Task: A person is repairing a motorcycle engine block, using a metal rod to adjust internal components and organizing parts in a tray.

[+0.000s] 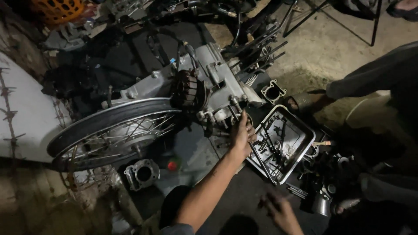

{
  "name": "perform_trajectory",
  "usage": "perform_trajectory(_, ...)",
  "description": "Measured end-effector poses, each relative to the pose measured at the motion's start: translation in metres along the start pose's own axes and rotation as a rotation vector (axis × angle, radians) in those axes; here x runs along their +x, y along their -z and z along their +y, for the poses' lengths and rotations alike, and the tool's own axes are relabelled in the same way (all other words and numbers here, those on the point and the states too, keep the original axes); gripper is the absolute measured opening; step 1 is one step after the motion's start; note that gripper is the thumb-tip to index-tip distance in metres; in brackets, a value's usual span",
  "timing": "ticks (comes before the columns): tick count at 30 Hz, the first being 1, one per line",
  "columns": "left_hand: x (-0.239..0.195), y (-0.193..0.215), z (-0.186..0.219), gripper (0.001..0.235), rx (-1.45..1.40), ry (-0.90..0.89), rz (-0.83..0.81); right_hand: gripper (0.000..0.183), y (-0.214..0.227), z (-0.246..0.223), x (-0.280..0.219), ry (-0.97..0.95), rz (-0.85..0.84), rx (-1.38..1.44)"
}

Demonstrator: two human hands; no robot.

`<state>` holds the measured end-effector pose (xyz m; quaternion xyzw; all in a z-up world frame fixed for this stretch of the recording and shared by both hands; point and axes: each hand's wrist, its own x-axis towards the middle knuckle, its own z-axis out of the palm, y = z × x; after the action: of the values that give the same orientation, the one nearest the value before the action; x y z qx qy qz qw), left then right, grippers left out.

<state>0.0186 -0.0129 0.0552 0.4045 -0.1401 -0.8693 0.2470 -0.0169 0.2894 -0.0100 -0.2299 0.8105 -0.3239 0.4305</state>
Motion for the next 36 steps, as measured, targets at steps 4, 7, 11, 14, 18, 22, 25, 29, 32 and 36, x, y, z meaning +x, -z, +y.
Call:
perform_trajectory(4, 0.028, 0.014, -0.019, 0.049, -0.111, -0.042, -0.082, 0.044, 0.019, -0.019, -0.009, 0.113, 0.117, 0.524)
perform_trajectory(7, 0.016, 0.008, -0.008, 0.042, -0.025, 0.018, -0.027, 0.071, 0.008, -0.066, -0.019, -0.011, -0.029, 0.597)
perform_trajectory(11, 0.068, 0.036, -0.046, 0.032, -0.244, -0.146, -0.125, 0.039, -0.013, -0.051, -0.014, 0.057, 0.276, 0.253)
perform_trajectory(14, 0.05, 0.022, -0.013, 0.019, -0.334, -0.396, -0.121, 0.023, -0.015, -0.06, -0.013, 0.214, 0.29, 0.183)
perform_trajectory(18, 0.027, 0.02, 0.01, 0.043, -0.177, -0.555, -0.042, 0.018, -0.015, -0.056, -0.017, 0.182, 0.257, 0.209)
perform_trajectory(22, 0.056, 0.036, -0.002, 0.035, 0.19, -0.594, 0.208, 0.019, -0.017, -0.075, -0.021, 0.252, 0.25, 0.171)
perform_trajectory(25, 0.057, 0.035, -0.001, 0.033, -0.039, -0.582, 0.194, 0.028, -0.017, -0.085, -0.029, 0.245, 0.238, 0.091)
perform_trajectory(29, 0.081, 0.047, -0.008, 0.038, 0.193, -0.562, 0.255, 0.033, -0.015, -0.08, -0.027, 0.198, 0.285, 0.031)
perform_trajectory(32, 0.071, 0.039, 0.006, 0.023, 0.22, -0.584, 0.184, 0.031, -0.014, -0.087, -0.028, 0.203, 0.294, 0.028)
perform_trajectory(36, 0.065, 0.036, 0.007, 0.024, 0.054, -0.478, 0.152, 0.033, -0.014, -0.085, -0.029, 0.292, 0.318, 0.001)
